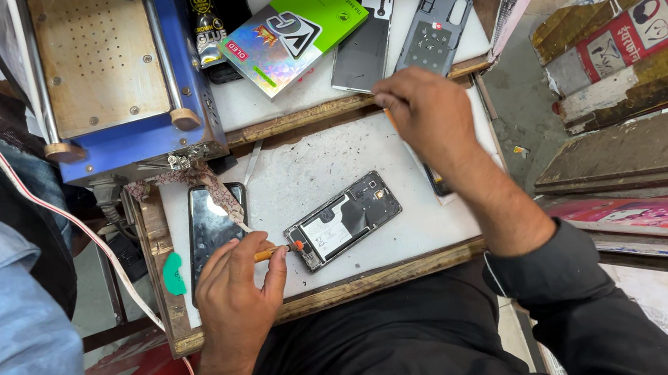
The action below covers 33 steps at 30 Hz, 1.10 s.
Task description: The person works at a cluttered repair bench, using a screwdriver to remove screws from a disassembled smartphone. They handle the phone chassis and internal components, then place a screwdriver and a phone part on the table.
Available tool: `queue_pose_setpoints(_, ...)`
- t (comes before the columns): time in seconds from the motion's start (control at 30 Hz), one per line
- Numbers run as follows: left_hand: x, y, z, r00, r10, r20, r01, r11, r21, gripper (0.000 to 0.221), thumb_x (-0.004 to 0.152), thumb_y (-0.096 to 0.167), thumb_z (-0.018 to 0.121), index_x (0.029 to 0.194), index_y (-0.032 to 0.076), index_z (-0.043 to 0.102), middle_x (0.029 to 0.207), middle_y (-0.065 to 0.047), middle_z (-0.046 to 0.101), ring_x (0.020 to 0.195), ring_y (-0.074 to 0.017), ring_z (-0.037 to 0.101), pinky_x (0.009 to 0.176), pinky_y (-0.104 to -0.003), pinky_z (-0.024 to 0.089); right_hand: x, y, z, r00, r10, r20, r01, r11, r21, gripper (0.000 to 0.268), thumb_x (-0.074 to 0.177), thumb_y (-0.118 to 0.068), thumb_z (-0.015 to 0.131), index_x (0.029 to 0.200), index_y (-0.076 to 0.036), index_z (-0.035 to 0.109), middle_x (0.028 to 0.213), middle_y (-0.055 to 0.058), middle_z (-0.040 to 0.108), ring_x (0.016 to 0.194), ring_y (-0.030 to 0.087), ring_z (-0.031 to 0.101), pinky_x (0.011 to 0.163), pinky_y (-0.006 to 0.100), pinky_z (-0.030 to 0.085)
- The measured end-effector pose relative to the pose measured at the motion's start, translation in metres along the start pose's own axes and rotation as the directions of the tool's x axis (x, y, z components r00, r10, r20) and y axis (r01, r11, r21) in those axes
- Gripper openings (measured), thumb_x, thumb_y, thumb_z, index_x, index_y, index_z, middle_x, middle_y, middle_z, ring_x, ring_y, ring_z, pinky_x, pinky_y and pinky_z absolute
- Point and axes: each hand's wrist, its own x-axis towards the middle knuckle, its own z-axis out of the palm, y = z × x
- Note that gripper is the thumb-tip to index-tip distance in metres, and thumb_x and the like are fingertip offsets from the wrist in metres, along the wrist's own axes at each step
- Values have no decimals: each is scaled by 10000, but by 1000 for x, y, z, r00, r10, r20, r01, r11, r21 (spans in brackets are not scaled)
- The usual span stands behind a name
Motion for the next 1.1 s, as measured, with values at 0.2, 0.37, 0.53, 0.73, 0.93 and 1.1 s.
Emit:
queue_pose_setpoints(0.2, 2, 5, -2, 999, 33, 13, -34, 999, 29, 333, 895, 114, 802, 1145, 22, 603, 862, -89, 755, 812, -253, 749, 905, -440, 587, 21, 15, 0, 1000, -18, 19, 19, 999, -42, 107, 976, -154, 739, 1051, -107, 798, 1016, 73, 750, 906, 301, 715, 770, 412, 561)
queue_pose_setpoints(0.37, 4, 8, -1, 997, 65, 41, -68, 993, 93, 338, 883, 133, 810, 1139, 31, 614, 854, -102, 742, 812, -254, 741, 901, -457, 584, 33, 22, 11, 998, -20, 62, 24, 997, -73, 125, 941, -123, 731, 1044, -96, 797, 1031, 64, 752, 927, 296, 711, 780, 411, 561)
queue_pose_setpoints(0.53, 10, 18, 2, 979, 137, 154, -133, 990, -35, 323, 882, 24, 716, 1191, 31, 621, 958, -120, 734, 907, -250, 750, 957, -464, 578, 43, 23, 17, 988, -35, 152, 58, 987, -150, 159, 910, -91, 710, 1043, -104, 797, 1062, 60, 750, 977, 289, 703, 817, 416, 558)
queue_pose_setpoints(0.73, 17, 47, 3, 975, 75, 209, -68, 997, -43, 277, 836, -40, 688, 1090, 61, 644, 951, -113, 723, 906, -299, 739, 916, -430, 601, 45, 22, 6, 991, -47, 128, 64, 989, -132, 272, 877, -12, 661, 1098, -104, 789, 1098, 69, 753, 990, 306, 705, 833, 424, 563)
queue_pose_setpoints(0.93, 21, 48, 2, 977, 17, 212, -8, 999, -45, 283, 807, -62, 670, 1067, 49, 641, 984, -131, 729, 926, -325, 735, 876, -424, 595, 5, 12, -12, 996, -86, 6, 86, 995, 57, 234, 953, -17, 657, 1120, -127, 777, 1114, 88, 756, 962, 296, 734, 817, 396, 595)
queue_pose_setpoints(1.1, 21, 45, 1, 991, 8, 137, -10, 1000, 14, 214, 860, 15, 702, 1060, 35, 628, 897, -138, 697, 854, -338, 725, 855, -463, 612, -67, -42, 9, 970, -75, 230, -10, 937, 349, 224, 876, -56, 693, 1069, -144, 764, 1031, 84, 764, 896, 290, 738, 771, 369, 603)
